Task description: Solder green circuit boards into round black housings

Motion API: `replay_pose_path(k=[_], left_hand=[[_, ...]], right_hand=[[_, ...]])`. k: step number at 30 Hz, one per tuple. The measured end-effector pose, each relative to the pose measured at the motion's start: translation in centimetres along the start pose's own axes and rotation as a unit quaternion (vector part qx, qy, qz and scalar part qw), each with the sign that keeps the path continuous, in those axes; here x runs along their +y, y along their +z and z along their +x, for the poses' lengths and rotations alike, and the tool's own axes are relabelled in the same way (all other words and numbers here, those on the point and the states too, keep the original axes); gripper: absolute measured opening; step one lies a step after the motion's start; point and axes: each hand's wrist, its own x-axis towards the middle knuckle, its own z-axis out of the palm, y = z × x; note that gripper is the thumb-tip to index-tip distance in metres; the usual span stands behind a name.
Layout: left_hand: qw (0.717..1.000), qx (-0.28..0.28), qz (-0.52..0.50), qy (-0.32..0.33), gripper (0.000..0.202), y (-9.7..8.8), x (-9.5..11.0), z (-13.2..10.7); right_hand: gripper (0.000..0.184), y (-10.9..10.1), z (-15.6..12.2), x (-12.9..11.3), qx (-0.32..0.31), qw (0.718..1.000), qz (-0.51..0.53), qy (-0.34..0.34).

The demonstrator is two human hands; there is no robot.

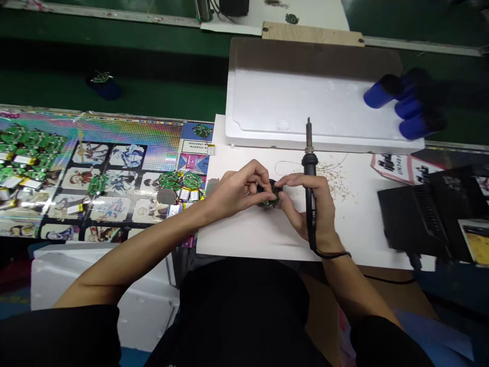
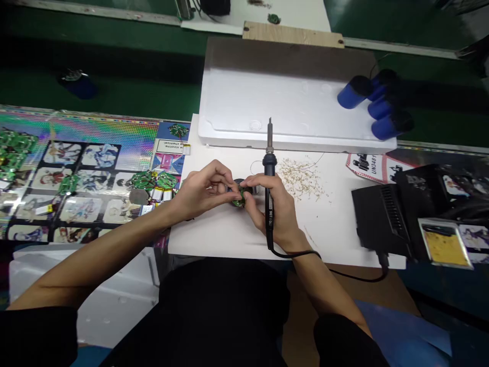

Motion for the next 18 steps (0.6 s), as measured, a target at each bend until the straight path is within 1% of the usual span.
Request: replay_pose_path(k=[3, 6, 8, 12, 15, 18], left_hand=[[0.998, 0.005, 0.046, 0.045, 0.032, 0.0, -0.1, -0.1], [0.994, 0.007, 0.086, 0.062, 0.031, 0.0, -0.3, -0.3], [0.993, 0.006, 0.095, 0.065, 0.031, 0.0, -0.4, -0.3], [0.996, 0.012, 0.065, 0.054, 0.030, -0.1, -0.4, -0.1], [0.998, 0.013, 0.064, 0.026, 0.020, -0.3, 0.1, 0.2], [0.997, 0.001, 0.081, -0.002, 0.010, -0.5, 0.7, 0.4]], right_hand=[[0.030, 0.2, 0.0, -0.3, 0.012, 1.000, -0.002, 0.023], [0.028, 0.5, -0.1, -0.5, 0.021, 0.999, 0.002, 0.046], [0.028, 0.6, -0.1, -0.5, 0.025, 0.998, 0.012, 0.049], [0.029, 0.7, 0.0, -0.2, 0.037, 0.998, 0.033, 0.040], [0.029, 0.7, 0.0, -0.1, 0.050, 0.998, 0.033, 0.026], [0.029, 0.8, 0.0, 0.1, 0.054, 0.998, 0.030, 0.026]])
